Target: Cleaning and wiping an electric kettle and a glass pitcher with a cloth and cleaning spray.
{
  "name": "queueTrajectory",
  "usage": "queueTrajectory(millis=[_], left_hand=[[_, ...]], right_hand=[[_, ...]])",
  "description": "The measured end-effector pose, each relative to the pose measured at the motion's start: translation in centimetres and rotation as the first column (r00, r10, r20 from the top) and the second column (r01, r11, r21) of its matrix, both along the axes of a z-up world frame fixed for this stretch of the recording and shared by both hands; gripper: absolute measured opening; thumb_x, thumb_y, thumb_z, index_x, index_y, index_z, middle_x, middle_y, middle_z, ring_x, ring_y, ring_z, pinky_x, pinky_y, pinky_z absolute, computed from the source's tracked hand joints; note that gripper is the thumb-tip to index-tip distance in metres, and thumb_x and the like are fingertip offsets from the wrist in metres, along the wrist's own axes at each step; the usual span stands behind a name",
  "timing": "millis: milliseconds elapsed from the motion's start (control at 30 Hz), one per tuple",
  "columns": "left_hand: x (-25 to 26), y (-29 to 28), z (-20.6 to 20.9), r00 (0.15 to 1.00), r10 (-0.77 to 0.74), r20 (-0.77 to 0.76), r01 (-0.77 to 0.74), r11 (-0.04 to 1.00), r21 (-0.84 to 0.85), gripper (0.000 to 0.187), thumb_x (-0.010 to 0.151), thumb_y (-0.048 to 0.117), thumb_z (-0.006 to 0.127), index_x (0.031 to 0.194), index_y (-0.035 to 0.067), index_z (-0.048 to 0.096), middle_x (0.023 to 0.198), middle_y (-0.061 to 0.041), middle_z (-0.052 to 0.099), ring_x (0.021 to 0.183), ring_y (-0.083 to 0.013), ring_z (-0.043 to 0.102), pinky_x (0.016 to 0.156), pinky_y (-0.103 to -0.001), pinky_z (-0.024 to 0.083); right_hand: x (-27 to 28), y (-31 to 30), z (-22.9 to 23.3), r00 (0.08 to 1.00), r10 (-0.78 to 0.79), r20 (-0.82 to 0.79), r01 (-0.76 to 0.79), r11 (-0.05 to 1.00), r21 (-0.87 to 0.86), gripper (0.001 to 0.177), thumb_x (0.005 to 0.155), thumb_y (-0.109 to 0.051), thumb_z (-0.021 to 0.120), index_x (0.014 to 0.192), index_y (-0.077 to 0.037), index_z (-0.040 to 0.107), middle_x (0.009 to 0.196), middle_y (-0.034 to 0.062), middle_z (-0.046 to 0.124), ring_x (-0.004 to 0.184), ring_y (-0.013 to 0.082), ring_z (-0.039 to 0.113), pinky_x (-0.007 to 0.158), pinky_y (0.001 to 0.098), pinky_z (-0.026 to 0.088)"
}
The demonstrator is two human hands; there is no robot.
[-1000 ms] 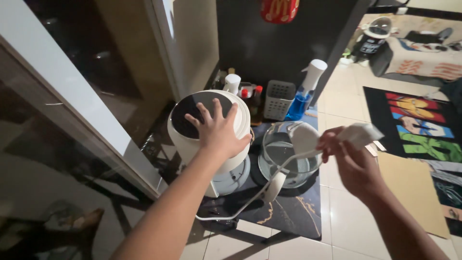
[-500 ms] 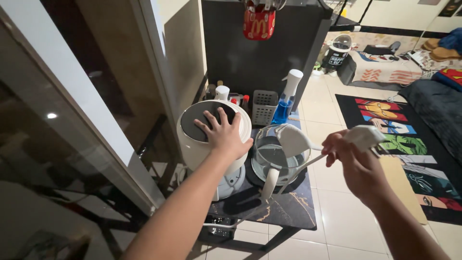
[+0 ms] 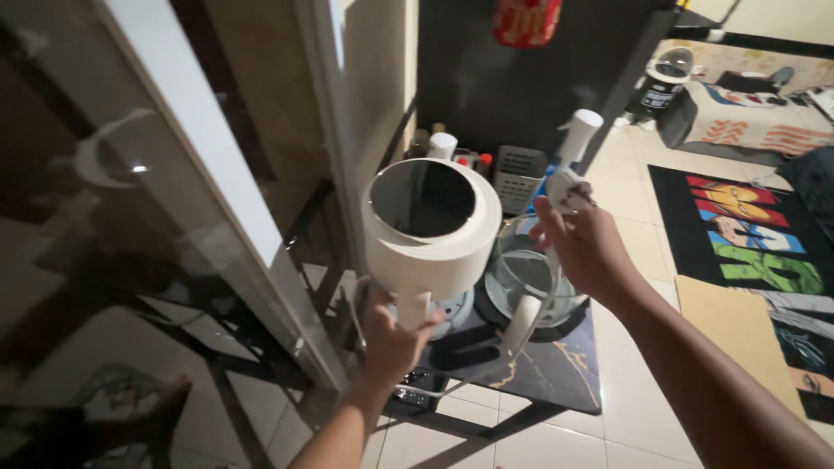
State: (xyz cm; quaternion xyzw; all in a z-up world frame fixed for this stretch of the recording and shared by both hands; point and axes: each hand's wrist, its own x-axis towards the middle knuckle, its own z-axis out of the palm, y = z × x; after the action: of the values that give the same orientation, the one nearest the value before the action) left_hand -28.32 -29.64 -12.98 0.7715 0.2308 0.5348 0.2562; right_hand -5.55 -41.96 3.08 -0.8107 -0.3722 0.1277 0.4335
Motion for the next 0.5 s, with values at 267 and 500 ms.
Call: queueTrajectory(millis=[267,500], left_hand=[[3.7,1.6,-6.1,0.998,-0.041,-0.047,0.010,0.852,-0.524,0.039,0.073,0.019,0.082,0.105,0.001,0.068,0.093,-0.019,0.076,0.090,-0.0347,0.075,0.078,-0.041,0.059],[3.0,1.6,-5.1,0.989,-0.107,0.105,0.149,0.787,-0.598,0.045,0.067,0.010,0.082,0.108,0.000,0.065,0.095,-0.017,0.076,0.091,-0.0310,0.076,0.078,-0.040,0.059]], right_hand=[[-1.1,5.7,-0.8,0.996,0.079,0.033,-0.074,0.988,-0.133,0.046,0.105,-0.040,0.046,0.135,-0.011,0.062,0.089,0.0176,0.074,0.078,0.0223,0.071,0.070,0.0399,0.059],[0.4,6.3,-4.6,0.984,0.127,-0.121,-0.154,0.955,-0.252,0.045,0.105,-0.041,0.043,0.141,-0.019,0.059,0.110,0.0117,0.074,0.088,0.0221,0.072,0.080,0.0395,0.062]])
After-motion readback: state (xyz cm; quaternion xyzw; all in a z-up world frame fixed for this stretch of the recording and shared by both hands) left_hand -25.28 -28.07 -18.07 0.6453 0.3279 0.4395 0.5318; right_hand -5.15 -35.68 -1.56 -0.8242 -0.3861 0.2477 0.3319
